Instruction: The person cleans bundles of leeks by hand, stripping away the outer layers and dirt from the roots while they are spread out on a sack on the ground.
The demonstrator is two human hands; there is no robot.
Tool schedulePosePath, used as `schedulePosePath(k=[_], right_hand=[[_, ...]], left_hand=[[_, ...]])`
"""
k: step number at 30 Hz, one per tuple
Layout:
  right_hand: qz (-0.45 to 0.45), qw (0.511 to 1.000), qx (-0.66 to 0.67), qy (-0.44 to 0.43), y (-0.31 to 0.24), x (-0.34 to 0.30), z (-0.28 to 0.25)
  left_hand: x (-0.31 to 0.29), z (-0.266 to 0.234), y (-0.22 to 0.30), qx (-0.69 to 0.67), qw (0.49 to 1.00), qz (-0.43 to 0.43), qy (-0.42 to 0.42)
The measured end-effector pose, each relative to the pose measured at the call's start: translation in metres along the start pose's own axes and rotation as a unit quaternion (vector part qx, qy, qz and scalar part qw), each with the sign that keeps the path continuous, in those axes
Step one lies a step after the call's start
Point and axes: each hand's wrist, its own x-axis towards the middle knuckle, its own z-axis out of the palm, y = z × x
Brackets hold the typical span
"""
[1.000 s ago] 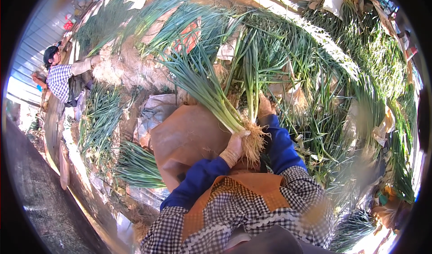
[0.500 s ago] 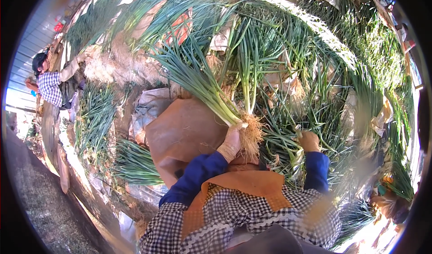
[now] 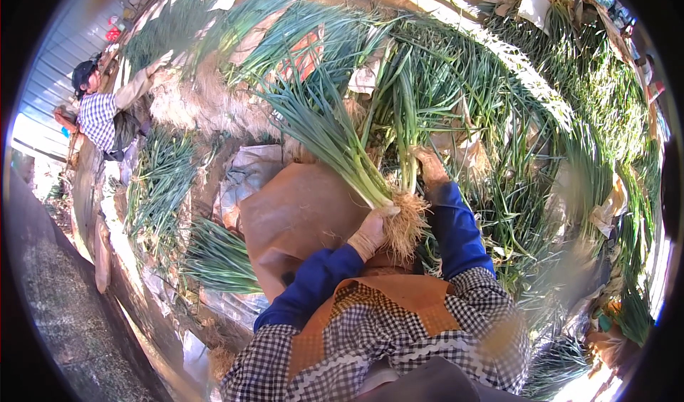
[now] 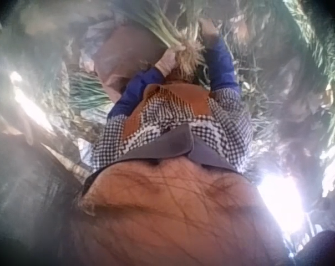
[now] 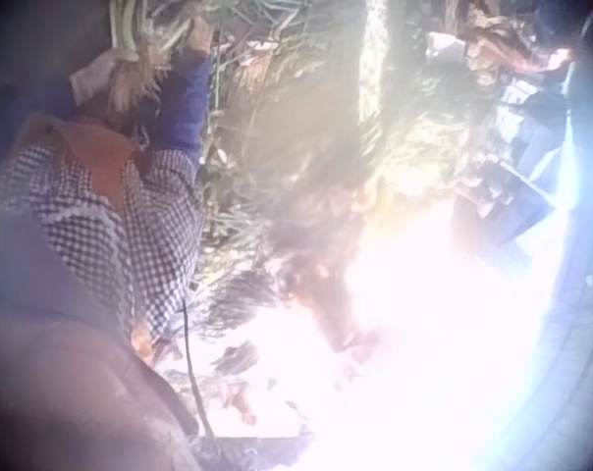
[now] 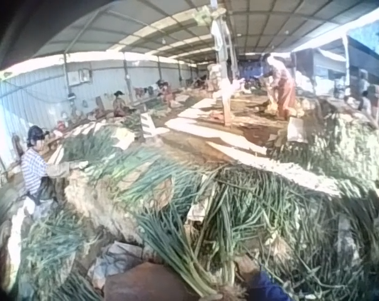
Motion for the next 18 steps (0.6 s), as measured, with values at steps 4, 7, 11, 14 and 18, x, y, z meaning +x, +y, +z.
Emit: schedulePosePath(k=[4, 7, 11, 14, 18], right_hand=[[0.287, 0.938, 0.187, 0.057, 0.03, -0.042, -0.007], [0.237, 0.828, 0.501, 0.085, 0.023, -0.086, 0.015], [0.296, 0.602, 0.736, 0.094, -0.03, -0.083, 0.034], [0.296, 0.6, 0.737, 0.089, -0.028, -0.086, 0.021], [0.314, 0.597, 0.731, 0.103, -0.033, -0.08, 0.04]], left_hand=[[0.028, -0.022, -0.018, 0.024, 0.997, -0.045, -0.059], [0.035, -0.031, -0.023, 0.014, 0.999, -0.029, -0.022], [0.034, -0.037, -0.02, 0.047, 0.999, 0.009, 0.017], [0.028, -0.007, -0.013, 0.048, 0.996, -0.031, -0.062], [0.026, -0.024, -0.008, 0.05, 0.998, 0.018, -0.03]])
